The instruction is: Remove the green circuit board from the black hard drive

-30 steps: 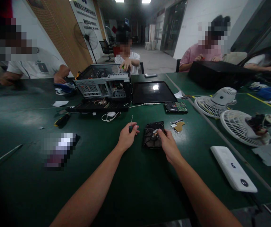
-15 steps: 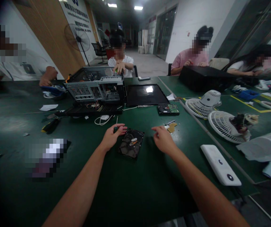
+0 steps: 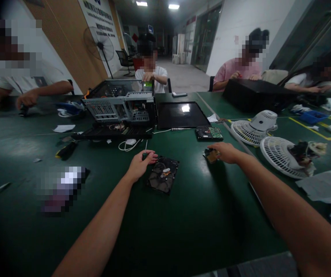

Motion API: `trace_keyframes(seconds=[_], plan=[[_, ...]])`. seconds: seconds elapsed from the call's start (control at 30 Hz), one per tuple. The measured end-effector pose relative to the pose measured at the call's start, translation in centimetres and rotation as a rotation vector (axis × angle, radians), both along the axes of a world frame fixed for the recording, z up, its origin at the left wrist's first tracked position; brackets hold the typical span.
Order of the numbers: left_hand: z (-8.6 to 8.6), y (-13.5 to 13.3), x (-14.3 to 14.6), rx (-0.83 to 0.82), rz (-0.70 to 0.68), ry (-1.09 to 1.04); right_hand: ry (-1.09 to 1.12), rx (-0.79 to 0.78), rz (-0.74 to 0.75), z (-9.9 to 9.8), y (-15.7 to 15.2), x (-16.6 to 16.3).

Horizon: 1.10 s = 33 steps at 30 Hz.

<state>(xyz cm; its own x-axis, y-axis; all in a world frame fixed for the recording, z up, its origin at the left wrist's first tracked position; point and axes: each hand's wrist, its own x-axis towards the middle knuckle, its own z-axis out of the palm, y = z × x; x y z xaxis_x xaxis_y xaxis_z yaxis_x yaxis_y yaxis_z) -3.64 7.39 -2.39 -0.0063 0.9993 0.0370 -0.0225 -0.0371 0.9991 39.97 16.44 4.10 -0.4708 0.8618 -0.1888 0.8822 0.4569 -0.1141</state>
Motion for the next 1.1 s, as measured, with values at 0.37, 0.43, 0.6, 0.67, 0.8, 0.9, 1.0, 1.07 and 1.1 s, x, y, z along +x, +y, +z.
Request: trace_keyframes(seconds=[0.37, 0.43, 0.6, 0.67, 0.8, 0.9, 1.0, 1.07, 1.1], plan=[[0.0, 0.0, -0.1, 0.001, -0.002, 0.023, 0.247, 0.059, -0.086, 2.6, -1.3, 1.0], [-0.1, 0.0, -0.1, 0.000, 0.003, 0.027, 0.288, 0.100, -0.135, 3.0, -1.0, 1.3], [-0.2, 0.2, 0.0, 0.001, 0.018, 0.039, 0.288, 0.301, -0.353, 2.1, 1.3, -0.7], [-0.3, 0.2, 0.0, 0.009, 0.011, 0.033, 0.225, 0.338, -0.340, 1.2, 2.3, -2.2], [-0.6, 0.4, -0.1, 0.026, 0.009, 0.025, 0.093, 0.385, -0.298, -0.5, 3.5, -4.7], [-0.7, 0.5, -0.1, 0.028, 0.010, 0.027, 0.075, 0.397, -0.299, -1.3, 3.7, -5.6], [-0.7, 0.5, 0.0, 0.025, 0.014, 0.032, 0.063, 0.396, -0.291, -1.7, 3.8, -5.8], [-0.7, 0.5, 0.0, 0.024, 0.015, 0.037, 0.063, 0.385, -0.274, -2.0, 3.9, -5.9], [-0.7, 0.5, 0.0, 0.024, 0.017, 0.038, 0.066, 0.376, -0.261, -2.2, 4.0, -5.9]])
